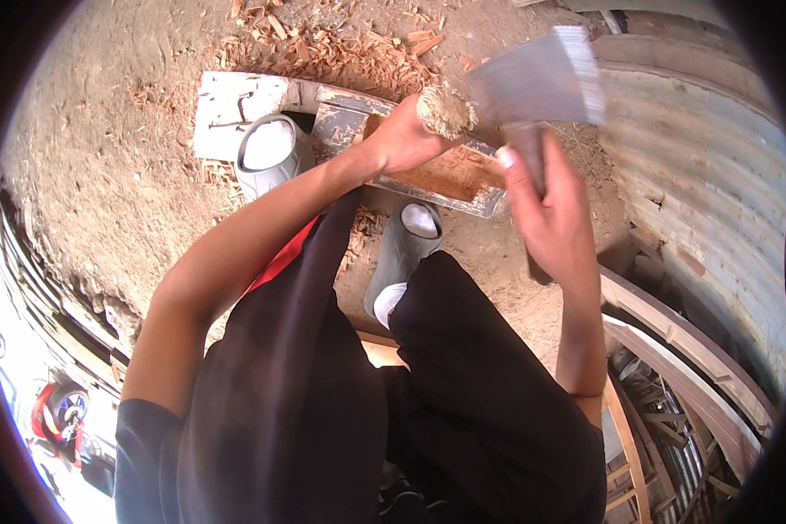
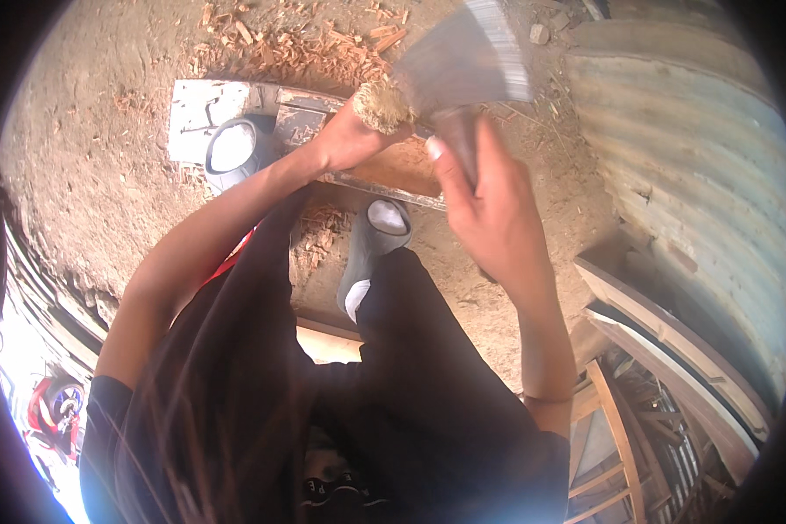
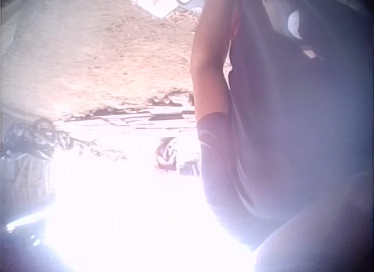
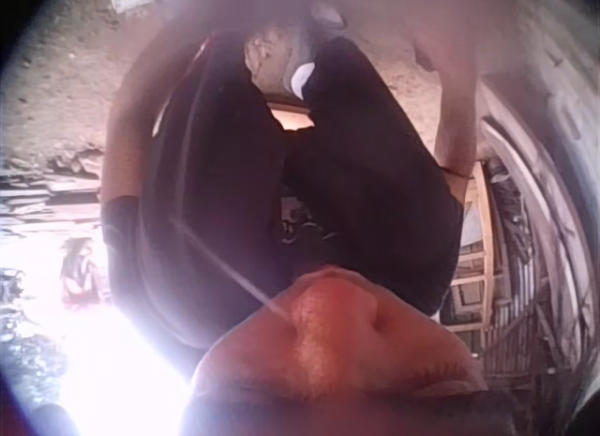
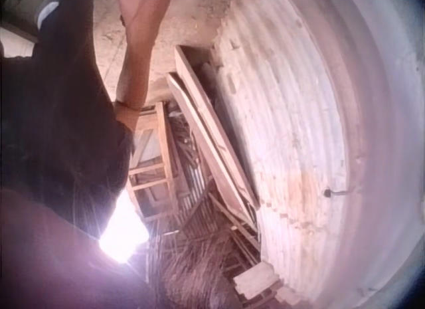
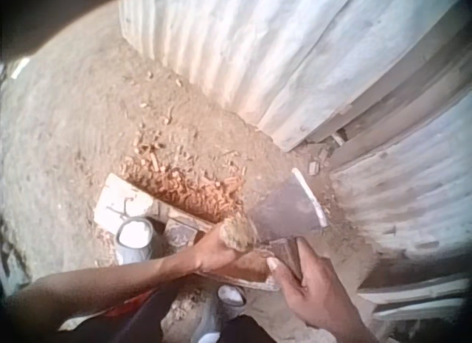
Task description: The person uses a small axe to carve a rectangular piece of wood placed on the ground. They repeatedly strike the wood to remove shavings and shape it.
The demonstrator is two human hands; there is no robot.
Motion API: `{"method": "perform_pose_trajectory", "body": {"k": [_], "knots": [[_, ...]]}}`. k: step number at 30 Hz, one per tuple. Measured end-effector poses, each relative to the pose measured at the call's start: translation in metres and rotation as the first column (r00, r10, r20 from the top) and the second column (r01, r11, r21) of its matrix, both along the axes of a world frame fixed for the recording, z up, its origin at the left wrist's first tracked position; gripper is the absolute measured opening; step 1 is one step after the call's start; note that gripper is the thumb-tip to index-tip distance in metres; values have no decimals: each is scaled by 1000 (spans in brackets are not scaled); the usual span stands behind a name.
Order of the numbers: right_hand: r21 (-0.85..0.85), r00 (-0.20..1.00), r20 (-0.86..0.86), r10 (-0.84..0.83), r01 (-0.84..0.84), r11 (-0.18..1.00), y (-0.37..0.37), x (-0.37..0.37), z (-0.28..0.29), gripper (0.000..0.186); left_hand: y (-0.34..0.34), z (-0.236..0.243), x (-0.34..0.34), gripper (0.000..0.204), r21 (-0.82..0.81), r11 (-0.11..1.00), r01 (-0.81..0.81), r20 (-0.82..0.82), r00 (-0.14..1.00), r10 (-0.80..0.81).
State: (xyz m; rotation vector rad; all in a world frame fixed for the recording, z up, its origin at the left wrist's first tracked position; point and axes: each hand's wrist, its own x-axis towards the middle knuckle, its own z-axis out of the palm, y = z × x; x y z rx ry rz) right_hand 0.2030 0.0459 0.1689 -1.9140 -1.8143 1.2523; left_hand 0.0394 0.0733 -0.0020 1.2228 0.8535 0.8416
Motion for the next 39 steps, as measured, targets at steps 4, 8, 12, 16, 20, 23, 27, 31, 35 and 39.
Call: {"method": "perform_pose_trajectory", "body": {"k": [4,8,12,16,20,23,27,31,35,39], "knots": [[-233,997,-10,-82,77,969,7,0,22,25,1,-1,-6,34,23,999,48,-53,997,-47],[-98,990,-20,-143,140,985,-10,-7,36,26,2,10,-9,38,-69,988,138,-106,984,-145],[-152,999,6,-34,35,988,-20,-2,15,25,-4,2,-8,35,0,997,72,-17,997,-72],[-318,984,-4,-180,169,933,-12,-5,50,22,-2,13,-11,37,-46,982,186,-47,981,-188],[-48,976,-75,-206,203,978,-36,-2,33,22,-1,11,-8,39,-43,960,277,-113,953,-281],[-63,996,1,-84,84,994,-34,-7,21,22,-5,13,-14,38,10,972,235,-64,970,-234],[-245,990,-74,-120,99,964,-27,-2,44,20,-12,0,-11,43,-12,979,204,-48,978,-205],[-23,985,-69,-158,157,987,-41,-8,42,23,-16,-4,-10,45,-112,970,214,-57,973,-222],[6,985,151,82,-84,996,-44,4,27,22,-13,-6,-11,47,-42,972,231,-39,972,-233],[-159,993,-27,-119,113,981,-39,9,50,18,-16,-2,-14,58,-159,954,253,-65,962,-266]]}}
